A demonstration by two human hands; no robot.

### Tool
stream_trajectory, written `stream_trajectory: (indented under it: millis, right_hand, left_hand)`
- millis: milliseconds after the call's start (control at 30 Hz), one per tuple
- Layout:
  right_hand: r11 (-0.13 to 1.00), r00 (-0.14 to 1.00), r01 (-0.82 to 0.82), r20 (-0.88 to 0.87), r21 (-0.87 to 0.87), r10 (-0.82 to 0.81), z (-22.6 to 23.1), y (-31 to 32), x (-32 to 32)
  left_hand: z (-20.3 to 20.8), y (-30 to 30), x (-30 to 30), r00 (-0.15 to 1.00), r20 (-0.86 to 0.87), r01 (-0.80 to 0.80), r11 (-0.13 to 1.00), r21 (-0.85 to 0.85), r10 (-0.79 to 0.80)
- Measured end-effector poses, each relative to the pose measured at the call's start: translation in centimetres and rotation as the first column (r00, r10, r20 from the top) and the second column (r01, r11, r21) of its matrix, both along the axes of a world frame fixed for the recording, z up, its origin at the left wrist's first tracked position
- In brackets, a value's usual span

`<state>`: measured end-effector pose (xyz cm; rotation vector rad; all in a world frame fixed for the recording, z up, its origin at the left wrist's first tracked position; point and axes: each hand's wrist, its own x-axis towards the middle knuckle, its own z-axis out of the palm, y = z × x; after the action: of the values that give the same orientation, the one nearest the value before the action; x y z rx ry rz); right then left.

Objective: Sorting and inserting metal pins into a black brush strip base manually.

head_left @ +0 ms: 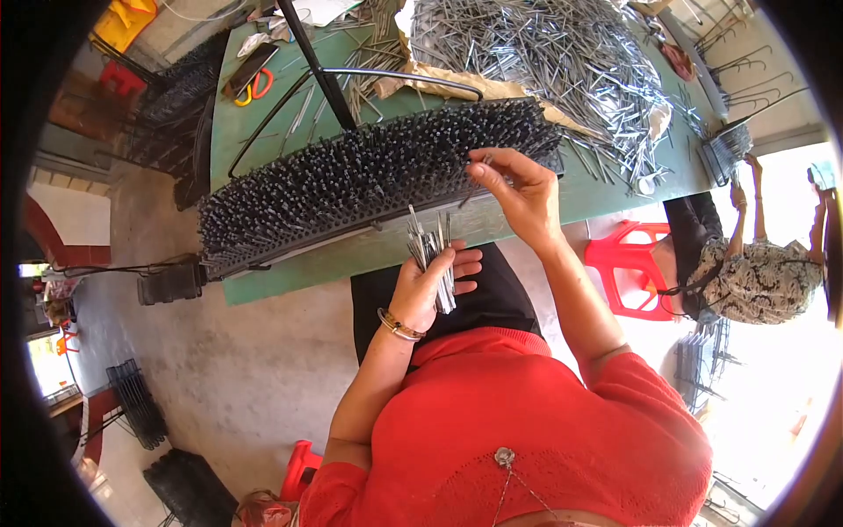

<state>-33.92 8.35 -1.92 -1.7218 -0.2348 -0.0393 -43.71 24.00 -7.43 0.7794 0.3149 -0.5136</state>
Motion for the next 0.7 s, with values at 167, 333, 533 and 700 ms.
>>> stream_trajectory:
  millis: [167, 333, 533, 700]
  right_hand:
    - [0.986, 0.959, 0.001, 0.281, -0.167, 0.047, -0.7, 1.0, 2.1]
    - [0.984, 0.974, -0.063, 0.203, -0.168, 0.097, -1.8, 1.1, 2.4]
    - [0.959, 0.896, -0.029, 0.418, -0.283, 0.15, -2.0, 1.4, 2.4]
    - [0.84, 0.679, 0.109, 0.657, -0.531, 0.327, -2.9, 1.2, 2.4]
  left_hand:
    - [0.2, -0.3, -0.3, 0.997, 0.019, 0.069, 0.997, 0.021, -0.069]
    - [0.3, 0.1, -0.3, 0.994, -0.019, 0.103, 0.995, -0.006, -0.103]
    - [0.7, 0.3, -0.3, 0.989, 0.01, 0.149, 0.988, 0.036, -0.15]
    - [1.0, 0.3, -0.2, 0.984, 0.043, 0.171, 0.984, 0.051, -0.173]
